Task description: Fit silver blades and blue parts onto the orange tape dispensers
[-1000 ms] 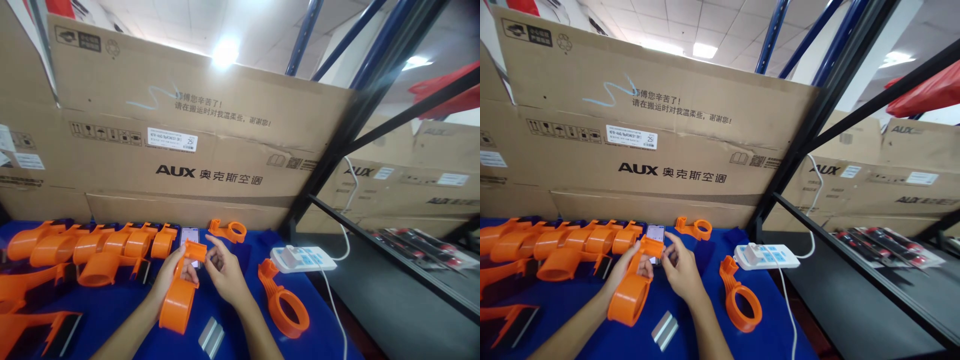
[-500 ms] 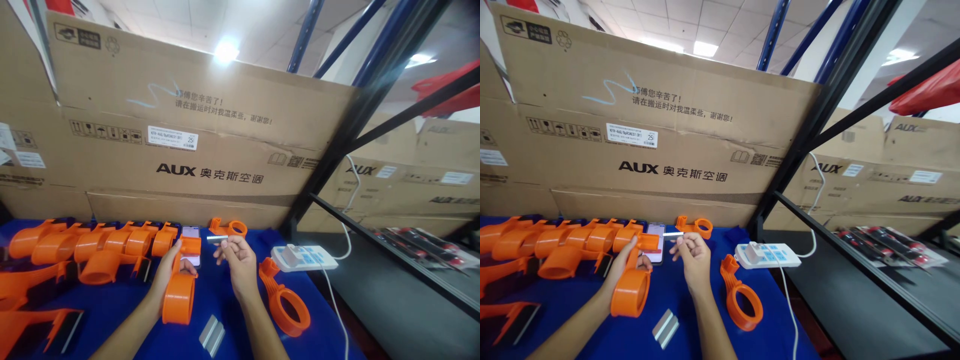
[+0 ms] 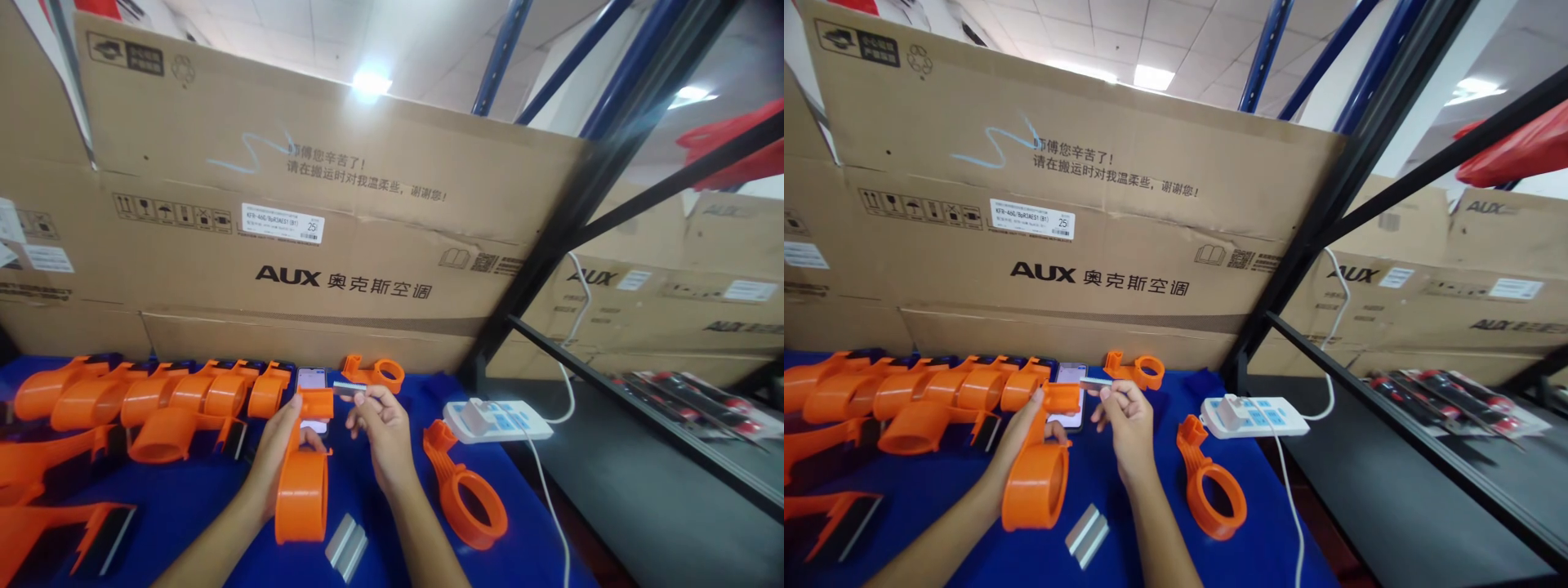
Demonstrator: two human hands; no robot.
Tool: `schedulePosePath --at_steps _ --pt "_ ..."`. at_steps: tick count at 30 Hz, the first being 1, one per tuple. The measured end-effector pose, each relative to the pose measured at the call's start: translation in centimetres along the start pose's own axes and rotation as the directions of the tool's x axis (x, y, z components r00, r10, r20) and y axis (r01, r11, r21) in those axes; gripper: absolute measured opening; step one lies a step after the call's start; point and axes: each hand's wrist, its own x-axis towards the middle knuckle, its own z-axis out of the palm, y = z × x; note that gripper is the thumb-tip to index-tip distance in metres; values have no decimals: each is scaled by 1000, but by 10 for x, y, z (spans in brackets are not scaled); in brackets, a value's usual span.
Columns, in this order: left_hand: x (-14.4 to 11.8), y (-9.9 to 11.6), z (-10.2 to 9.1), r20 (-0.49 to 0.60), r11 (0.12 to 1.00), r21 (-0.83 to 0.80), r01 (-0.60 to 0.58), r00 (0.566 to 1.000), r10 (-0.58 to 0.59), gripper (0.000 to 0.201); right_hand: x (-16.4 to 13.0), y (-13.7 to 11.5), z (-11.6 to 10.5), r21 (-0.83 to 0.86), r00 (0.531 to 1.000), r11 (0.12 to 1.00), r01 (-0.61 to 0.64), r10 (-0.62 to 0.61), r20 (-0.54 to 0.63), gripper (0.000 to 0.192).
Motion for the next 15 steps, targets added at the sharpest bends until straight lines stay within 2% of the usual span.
schedulePosePath --at_steps 8,15 --pt "2 0 -2 -10 999 42 -15 1000 16 60 2 3 -4 3 999 1000 -15 15 28 31" --pt "2 1 -1 51 999 30 -20 999 18 61 8 2 -9 -31 1000 999 -22 23 8 30"
